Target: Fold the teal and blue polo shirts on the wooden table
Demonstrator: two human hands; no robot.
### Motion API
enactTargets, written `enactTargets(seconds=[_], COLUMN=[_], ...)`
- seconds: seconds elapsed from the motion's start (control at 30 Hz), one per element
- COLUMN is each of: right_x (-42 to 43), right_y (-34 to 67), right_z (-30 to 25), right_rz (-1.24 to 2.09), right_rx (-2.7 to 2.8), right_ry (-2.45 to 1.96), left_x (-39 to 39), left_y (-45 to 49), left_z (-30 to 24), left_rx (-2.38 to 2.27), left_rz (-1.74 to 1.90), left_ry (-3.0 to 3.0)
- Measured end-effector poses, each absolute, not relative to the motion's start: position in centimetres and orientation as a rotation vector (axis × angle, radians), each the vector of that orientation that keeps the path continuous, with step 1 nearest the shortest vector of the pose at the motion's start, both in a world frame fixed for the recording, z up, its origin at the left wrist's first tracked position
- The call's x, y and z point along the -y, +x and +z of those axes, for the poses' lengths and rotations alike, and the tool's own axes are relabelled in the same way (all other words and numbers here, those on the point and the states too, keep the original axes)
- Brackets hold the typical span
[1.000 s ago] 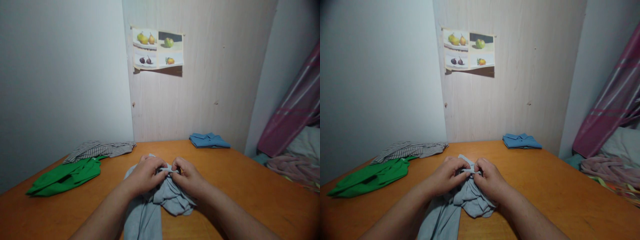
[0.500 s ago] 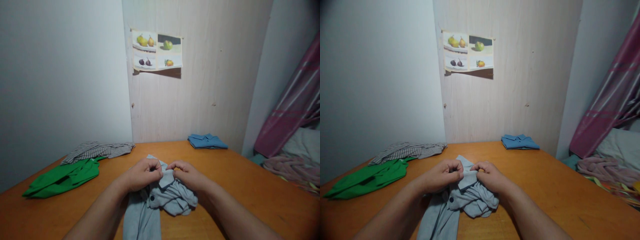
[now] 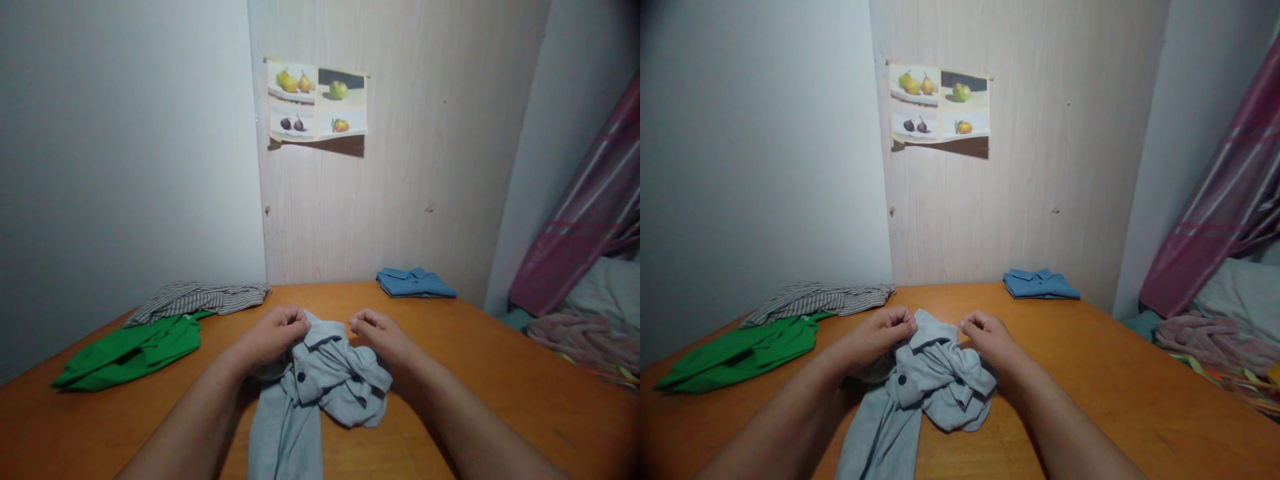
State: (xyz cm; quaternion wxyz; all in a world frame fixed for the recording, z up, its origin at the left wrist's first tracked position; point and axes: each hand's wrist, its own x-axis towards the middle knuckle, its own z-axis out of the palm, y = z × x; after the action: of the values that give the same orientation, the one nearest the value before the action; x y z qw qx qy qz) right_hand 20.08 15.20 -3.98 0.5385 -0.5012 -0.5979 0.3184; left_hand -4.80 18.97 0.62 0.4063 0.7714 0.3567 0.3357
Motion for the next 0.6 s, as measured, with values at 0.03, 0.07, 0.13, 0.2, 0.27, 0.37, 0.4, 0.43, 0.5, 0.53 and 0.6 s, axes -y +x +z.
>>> enactTargets(seconds=[0.03, 0.07, 0.13, 0.2, 0.27, 0.37, 0.4, 0.43, 0.5, 0.53, 0.6], right_x=[-14.9, -14.4, -13.4, -12.7, -12.7, -13.8, -14.3, -14.7, -15.4, -15.6, -15.7], right_y=[20.1, 20.1, 20.0, 19.8, 19.7, 20.0, 20.3, 20.6, 21.2, 21.5, 21.9], right_z=[-3.9, -3.7, -3.3, -3.1, -3.1, -3.5, -3.6, -3.6, -3.5, -3.4, -3.0], right_rz=[0.813, 0.898, 1.09, 1.181, 1.121, 0.918, 0.863, 0.821, 0.793, 0.808, 0.858], right_rx=[1.429, 1.442, 1.501, 1.59, 1.627, 1.475, 1.401, 1.332, 1.222, 1.182, 1.127], right_ry=[-1.202, -1.199, -1.143, -1.088, -1.116, -1.186, -1.182, -1.166, -1.117, -1.086, -1.018], left_x=[-19.2, -19.5, -20.1, -20.7, -21.1, -21.5, -21.6, -21.7, -21.8, -21.9, -22.0], left_y=[-4.9, -5.1, -5.4, -5.7, -6.0, -6.3, -6.4, -6.5, -6.7, -6.8, -6.8], left_z=[0.5, 0.4, 0.2, -0.1, -0.2, -0.2, -0.1, 0.0, 0.1, 0.2, 0.2], left_rx=[-0.914, -0.921, -0.925, -0.93, -0.923, -0.883, -0.867, -0.854, -0.836, -0.83, -0.833], left_rz=[0.889, 0.928, 0.995, 1.045, 1.086, 1.128, 1.14, 1.153, 1.182, 1.195, 1.214], left_ry=[1.925, 1.902, 1.839, 1.763, 1.675, 1.559, 1.525, 1.492, 1.431, 1.409, 1.386])
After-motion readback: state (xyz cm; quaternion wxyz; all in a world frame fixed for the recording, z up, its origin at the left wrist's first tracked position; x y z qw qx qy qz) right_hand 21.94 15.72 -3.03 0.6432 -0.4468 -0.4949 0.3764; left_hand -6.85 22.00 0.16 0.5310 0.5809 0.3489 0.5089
